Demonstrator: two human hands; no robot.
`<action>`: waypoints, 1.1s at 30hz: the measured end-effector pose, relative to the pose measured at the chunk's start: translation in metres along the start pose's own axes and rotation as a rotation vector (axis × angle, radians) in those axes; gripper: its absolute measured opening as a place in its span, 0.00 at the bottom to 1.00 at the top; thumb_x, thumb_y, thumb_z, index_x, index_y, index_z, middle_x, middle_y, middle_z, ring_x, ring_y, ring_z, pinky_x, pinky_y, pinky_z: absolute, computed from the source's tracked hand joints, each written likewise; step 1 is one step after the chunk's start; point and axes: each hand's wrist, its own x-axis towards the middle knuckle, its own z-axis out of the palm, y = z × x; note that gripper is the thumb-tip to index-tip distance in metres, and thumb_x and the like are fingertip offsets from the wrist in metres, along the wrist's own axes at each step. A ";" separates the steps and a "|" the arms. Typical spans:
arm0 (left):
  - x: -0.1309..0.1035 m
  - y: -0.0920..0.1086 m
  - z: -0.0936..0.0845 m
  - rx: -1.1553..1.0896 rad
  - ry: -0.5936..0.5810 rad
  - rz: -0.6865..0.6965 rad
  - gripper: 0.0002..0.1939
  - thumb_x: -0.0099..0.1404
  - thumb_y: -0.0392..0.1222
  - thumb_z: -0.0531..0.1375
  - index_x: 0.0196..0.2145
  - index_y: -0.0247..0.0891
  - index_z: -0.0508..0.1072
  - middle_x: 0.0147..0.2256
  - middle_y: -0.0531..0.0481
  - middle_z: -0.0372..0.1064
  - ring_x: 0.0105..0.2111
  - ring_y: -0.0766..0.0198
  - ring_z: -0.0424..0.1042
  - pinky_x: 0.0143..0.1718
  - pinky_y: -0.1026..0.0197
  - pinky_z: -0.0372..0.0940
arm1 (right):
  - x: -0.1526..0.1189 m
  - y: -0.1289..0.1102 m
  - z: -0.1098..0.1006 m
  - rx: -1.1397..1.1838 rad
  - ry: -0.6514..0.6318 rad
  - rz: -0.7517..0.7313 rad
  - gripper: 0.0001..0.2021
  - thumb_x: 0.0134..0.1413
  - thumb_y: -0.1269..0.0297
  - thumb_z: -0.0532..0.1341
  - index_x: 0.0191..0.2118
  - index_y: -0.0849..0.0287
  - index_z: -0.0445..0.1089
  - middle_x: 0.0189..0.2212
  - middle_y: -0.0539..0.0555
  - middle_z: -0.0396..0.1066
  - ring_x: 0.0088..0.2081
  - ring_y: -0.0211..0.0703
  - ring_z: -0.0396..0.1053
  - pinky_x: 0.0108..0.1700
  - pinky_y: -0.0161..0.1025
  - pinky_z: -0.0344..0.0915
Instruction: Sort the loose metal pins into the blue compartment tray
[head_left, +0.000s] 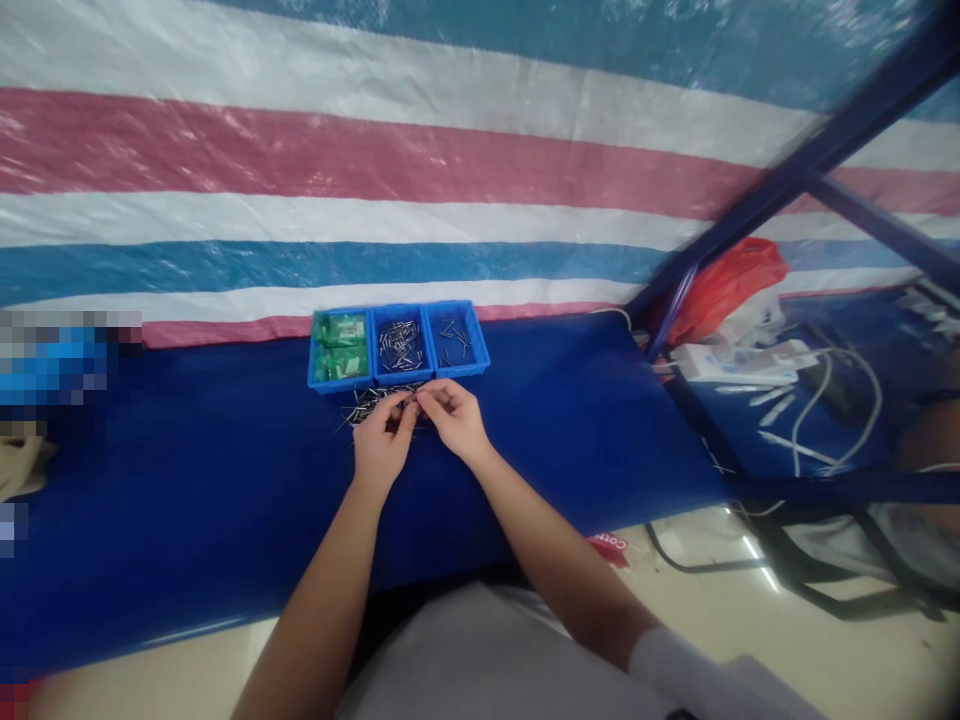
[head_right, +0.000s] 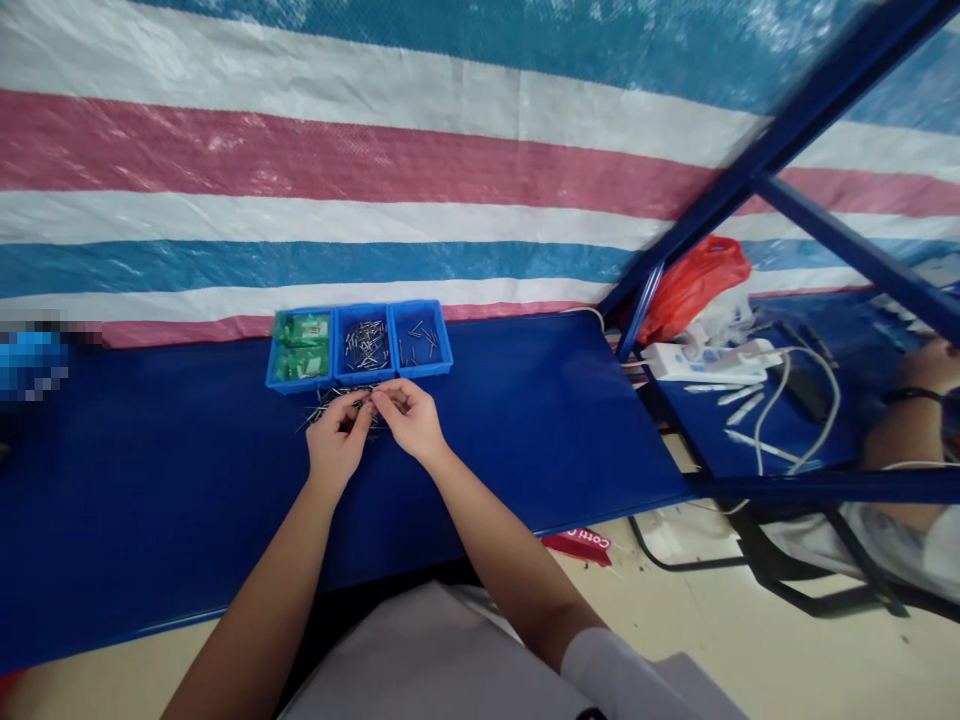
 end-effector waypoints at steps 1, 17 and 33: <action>0.000 0.000 0.000 -0.001 -0.004 -0.004 0.15 0.65 0.51 0.60 0.45 0.42 0.77 0.22 0.57 0.68 0.22 0.71 0.66 0.30 0.67 0.64 | 0.000 0.000 0.000 0.007 -0.004 -0.002 0.15 0.51 0.49 0.67 0.36 0.56 0.71 0.31 0.52 0.76 0.33 0.42 0.75 0.39 0.41 0.74; 0.001 -0.001 0.000 -0.034 -0.008 -0.004 0.15 0.66 0.51 0.58 0.45 0.41 0.77 0.24 0.55 0.72 0.22 0.70 0.69 0.29 0.67 0.66 | 0.001 -0.002 0.000 0.037 -0.011 0.009 0.17 0.50 0.48 0.67 0.36 0.56 0.71 0.29 0.51 0.76 0.32 0.41 0.75 0.39 0.41 0.74; 0.001 0.000 0.000 -0.040 -0.014 -0.011 0.15 0.67 0.50 0.58 0.45 0.41 0.76 0.26 0.54 0.73 0.24 0.69 0.72 0.31 0.66 0.67 | 0.001 0.001 -0.001 0.009 -0.027 0.004 0.17 0.51 0.48 0.66 0.37 0.56 0.70 0.30 0.51 0.76 0.32 0.41 0.76 0.39 0.41 0.74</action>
